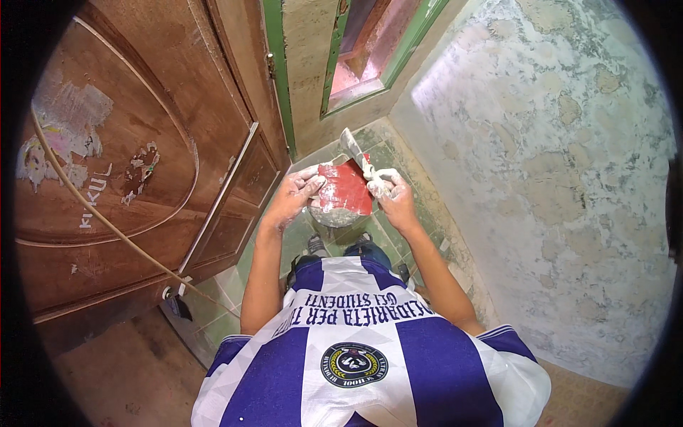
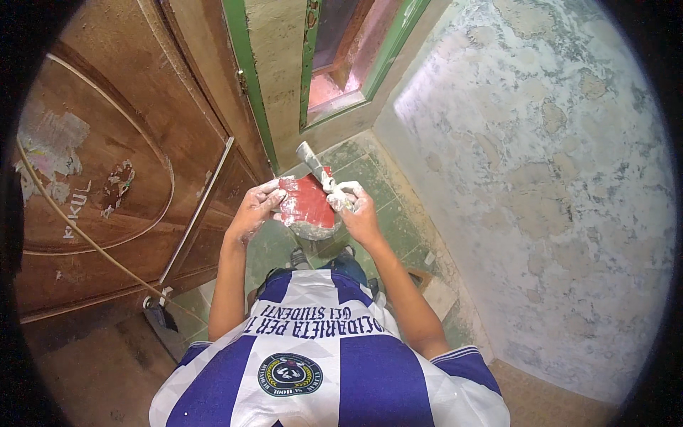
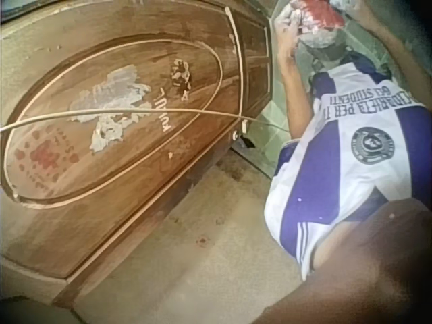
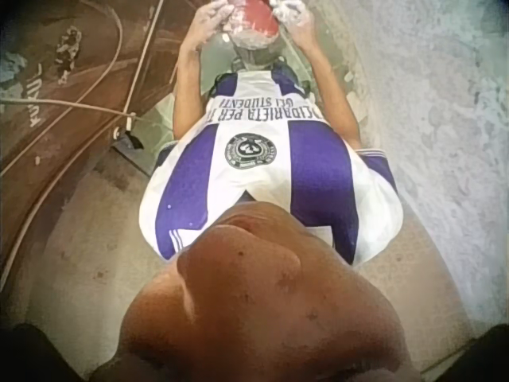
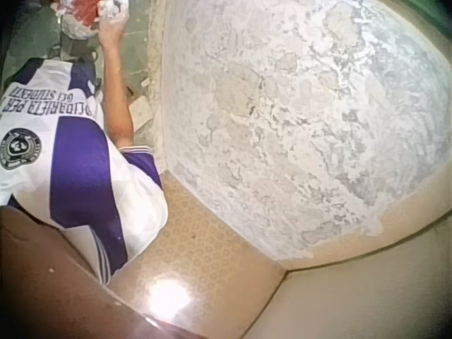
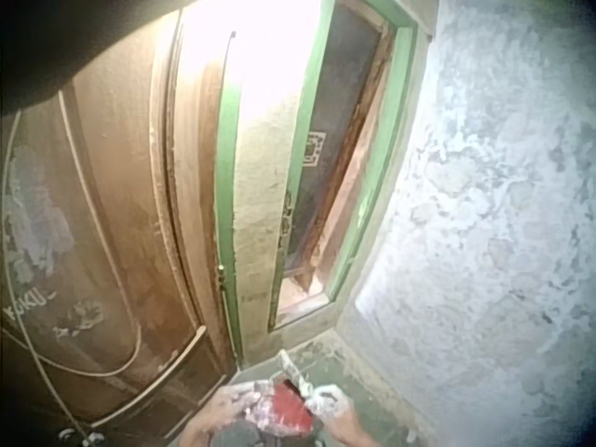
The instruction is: The person patches a ceiling by applying joint compound with a putty knife.
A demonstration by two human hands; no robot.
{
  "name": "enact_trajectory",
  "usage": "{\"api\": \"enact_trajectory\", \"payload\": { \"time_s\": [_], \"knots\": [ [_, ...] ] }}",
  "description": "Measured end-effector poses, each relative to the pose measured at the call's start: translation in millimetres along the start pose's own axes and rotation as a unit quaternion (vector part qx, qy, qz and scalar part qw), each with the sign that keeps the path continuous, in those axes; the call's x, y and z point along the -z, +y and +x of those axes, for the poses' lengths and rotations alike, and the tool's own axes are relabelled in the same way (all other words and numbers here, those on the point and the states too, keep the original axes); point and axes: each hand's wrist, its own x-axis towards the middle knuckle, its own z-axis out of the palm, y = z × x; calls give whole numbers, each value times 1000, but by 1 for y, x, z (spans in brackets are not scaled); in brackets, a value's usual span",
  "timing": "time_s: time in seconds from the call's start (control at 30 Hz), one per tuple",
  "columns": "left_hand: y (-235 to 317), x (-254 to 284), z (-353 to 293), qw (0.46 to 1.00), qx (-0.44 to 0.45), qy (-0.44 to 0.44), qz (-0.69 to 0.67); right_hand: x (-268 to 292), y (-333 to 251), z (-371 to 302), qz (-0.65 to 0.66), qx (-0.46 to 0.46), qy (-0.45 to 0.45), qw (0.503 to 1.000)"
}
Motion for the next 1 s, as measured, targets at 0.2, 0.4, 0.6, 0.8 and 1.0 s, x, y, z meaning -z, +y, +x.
{"api": "enact_trajectory", "payload": {
  "time_s": [0.2,0.4,0.6,0.8,1.0],
  "knots": [
    [0,1,-5,994,2,-84,-76,2,8,2,46,46,21,998],
    [-7,0,-14,971,-33,-128,-200,-6,-7,-2,51,50,55,996],
    [-8,-27,-21,972,-34,-38,-229,-20,-9,-2,68,90,149,982],
    [-30,-41,-12,990,-80,27,-112,-26,2,-4,74,93,182,976],
    [-21,-29,-15,984,-78,113,-115,-16,-2,-8,112,72,120,984]
  ]
}}
